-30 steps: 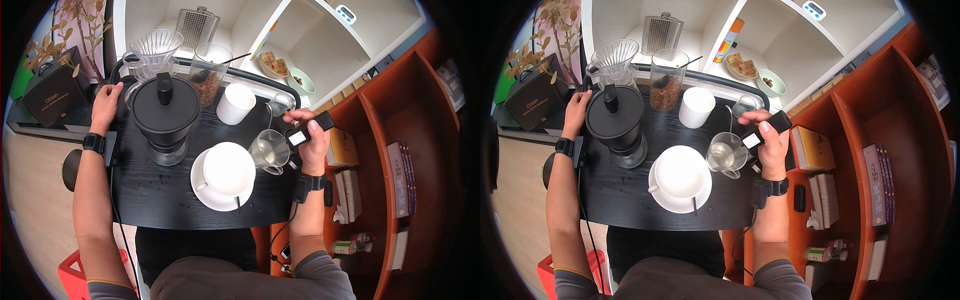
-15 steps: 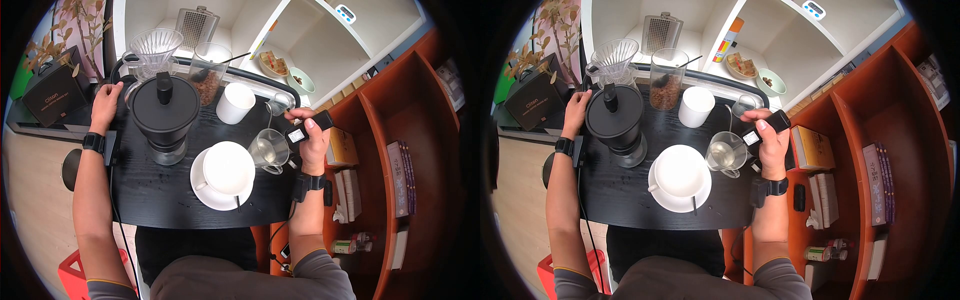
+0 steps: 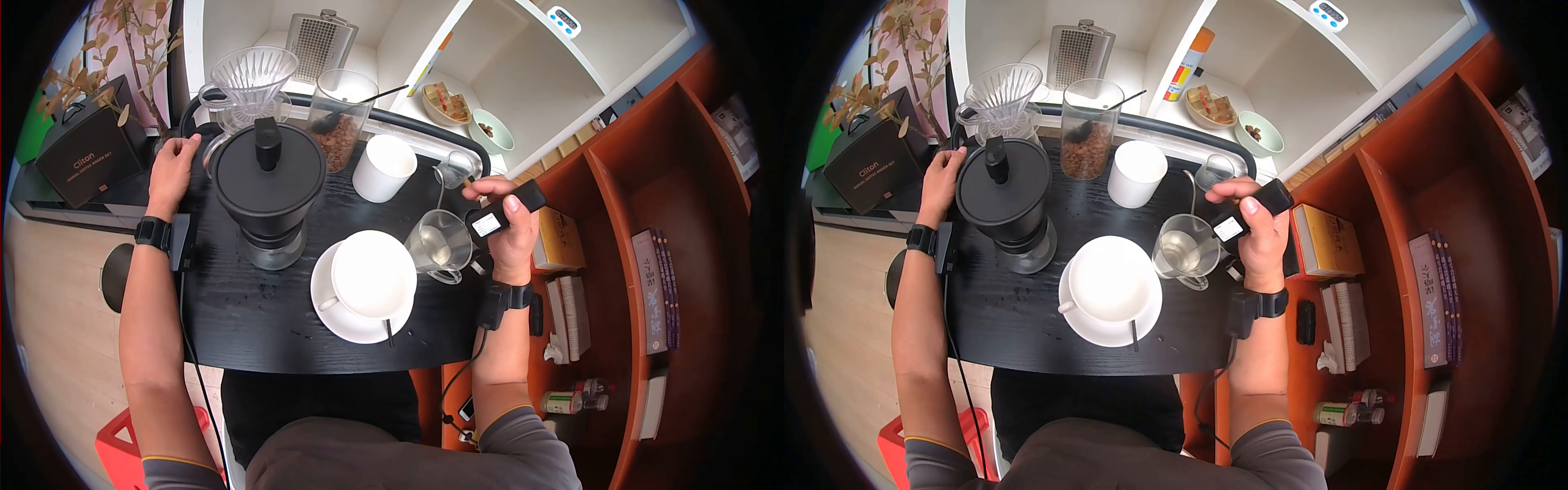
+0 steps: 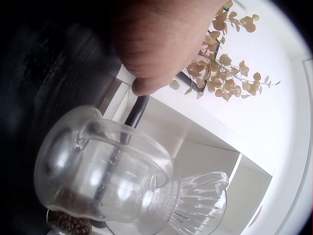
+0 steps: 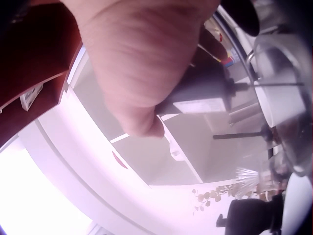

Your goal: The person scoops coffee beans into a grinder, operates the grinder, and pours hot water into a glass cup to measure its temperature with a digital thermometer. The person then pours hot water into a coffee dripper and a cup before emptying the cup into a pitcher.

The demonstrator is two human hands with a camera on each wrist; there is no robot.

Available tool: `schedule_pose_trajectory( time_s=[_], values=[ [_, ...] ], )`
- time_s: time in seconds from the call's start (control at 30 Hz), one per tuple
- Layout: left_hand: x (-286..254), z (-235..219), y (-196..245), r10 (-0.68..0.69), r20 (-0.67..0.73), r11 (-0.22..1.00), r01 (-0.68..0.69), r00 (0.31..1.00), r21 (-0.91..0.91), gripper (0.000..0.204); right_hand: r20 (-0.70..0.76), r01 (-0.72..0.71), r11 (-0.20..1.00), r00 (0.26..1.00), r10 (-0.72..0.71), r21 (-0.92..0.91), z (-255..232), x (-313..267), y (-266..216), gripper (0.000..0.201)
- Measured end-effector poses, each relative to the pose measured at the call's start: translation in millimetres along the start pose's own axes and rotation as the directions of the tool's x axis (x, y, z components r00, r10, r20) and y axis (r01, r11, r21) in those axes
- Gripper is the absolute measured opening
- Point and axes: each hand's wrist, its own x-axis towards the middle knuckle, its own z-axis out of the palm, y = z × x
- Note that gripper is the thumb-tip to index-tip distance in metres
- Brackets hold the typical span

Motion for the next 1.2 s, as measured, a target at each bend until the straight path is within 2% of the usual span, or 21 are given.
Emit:
schedule_pose_trajectory(
  time_s=[0.1, 0.17, 0.2, 0.27, 0.3, 0.37, 0.4, 0.47, 0.5, 0.57, 0.67, 0.77, 0.87, 1.0, 1.07, 1.2],
  values=[
    [1.9, 0.9, -2.4, 0.005, 0.001, 1.0, -0.005, 1.0, -0.005, 0.053, -0.007, -0.012, 0.996, 1.0, 0.012, 0.085, -0.2, -0.4, 0.5, 0.04],
    [1.0, 0.6, -1.4, 0.008, -0.005, 1.0, -0.008, 1.0, 0.004, 0.053, -0.007, -0.005, 0.998, 1.0, 0.005, -0.055, -1.1, -0.9, 0.8, 0.041],
    [1.2, 0.4, -2.0, 0.008, -0.004, 1.0, -0.008, 1.0, 0.005, 0.053, -0.007, -0.005, 0.998, 1.0, 0.005, -0.055, -0.7, -1.3, 0.2, 0.041],
    [2.1, 0.7, -3.1, 0.005, 0.004, 1.0, -0.005, 1.0, -0.006, 0.053, 0.013, -0.049, 0.995, 0.999, 0.048, 0.092, 0.1, -1.9, -1.8, 0.041],
    [2.3, 0.9, -3.1, 0.005, 0.004, 1.0, -0.005, 1.0, -0.006, 0.053, 0.012, -0.048, 0.995, 0.999, 0.047, 0.092, -0.1, -1.4, -1.5, 0.041],
    [2.4, 0.7, -3.3, 0.0, 0.011, 1.0, 0.0, 1.0, -0.01, 0.053, -0.002, 0.004, 0.999, 1.0, -0.004, -0.053, -0.2, -0.2, -0.6, 0.04],
    [2.5, 0.5, -3.3, 0.001, 0.011, 1.0, -0.001, 1.0, -0.009, 0.053, -0.002, 0.004, 0.999, 1.0, -0.004, -0.053, -0.2, -0.5, -0.8, 0.04],
    [2.6, 0.4, -3.2, -0.005, 0.015, 1.0, 0.005, 1.0, -0.001, 0.053, 0.011, -0.038, 0.992, 0.999, 0.037, 0.12, -0.6, -1.5, -1.8, 0.04],
    [2.8, 0.5, -3.3, -0.005, 0.015, 1.0, 0.005, 1.0, -0.001, 0.053, 0.011, -0.038, 0.992, 0.999, 0.037, 0.12, -0.9, -1.1, -1.5, 0.04],
    [2.9, 0.2, -3.7, 0.009, 0.008, 1.0, -0.01, 1.0, 0.007, 0.053, -0.017, -0.004, 0.999, 1.0, 0.003, -0.043, -1.3, -0.3, -0.4, 0.041],
    [2.8, 0.2, -3.6, 0.003, 0.005, 1.0, -0.003, 1.0, 0.014, 0.053, 0.03, -0.031, 0.998, 0.999, 0.029, 0.062, -3.3, -1.1, 0.6, 0.04],
    [2.7, -0.1, -2.9, -0.001, 0.01, 1.0, 0.001, 1.0, 0.021, 0.054, -0.017, -0.019, 1.0, 1.0, 0.019, 0.015, -1.0, -0.4, -0.8, 0.04],
    [1.5, 0.3, -2.1, 0.0, 0.009, 1.0, 0.0, 1.0, 0.004, 0.054, 0.019, -0.02, 1.0, 1.0, 0.02, 0.0, -3.2, -0.5, 0.5, 0.04],
    [0.9, -0.1, -0.9, -0.001, 0.01, 1.0, 0.001, 1.0, 0.016, 0.054, 0.004, -0.041, 0.998, 0.999, 0.041, 0.057, -0.6, -0.5, -1.3, 0.04],
    [1.7, 0.5, -2.8, 0.003, 0.015, 1.0, -0.003, 1.0, -0.011, 0.053, 0.02, -0.01, 1.0, 1.0, 0.011, -0.027, -1.2, -0.2, -1.3, 0.04],
    [2.5, 1.0, -4.1, 0.006, 0.005, 1.0, -0.006, 1.0, -0.01, 0.053, 0.002, -0.036, 0.998, 0.999, 0.036, 0.054, -1.4, -0.4, -1.5, 0.039]
  ],
)
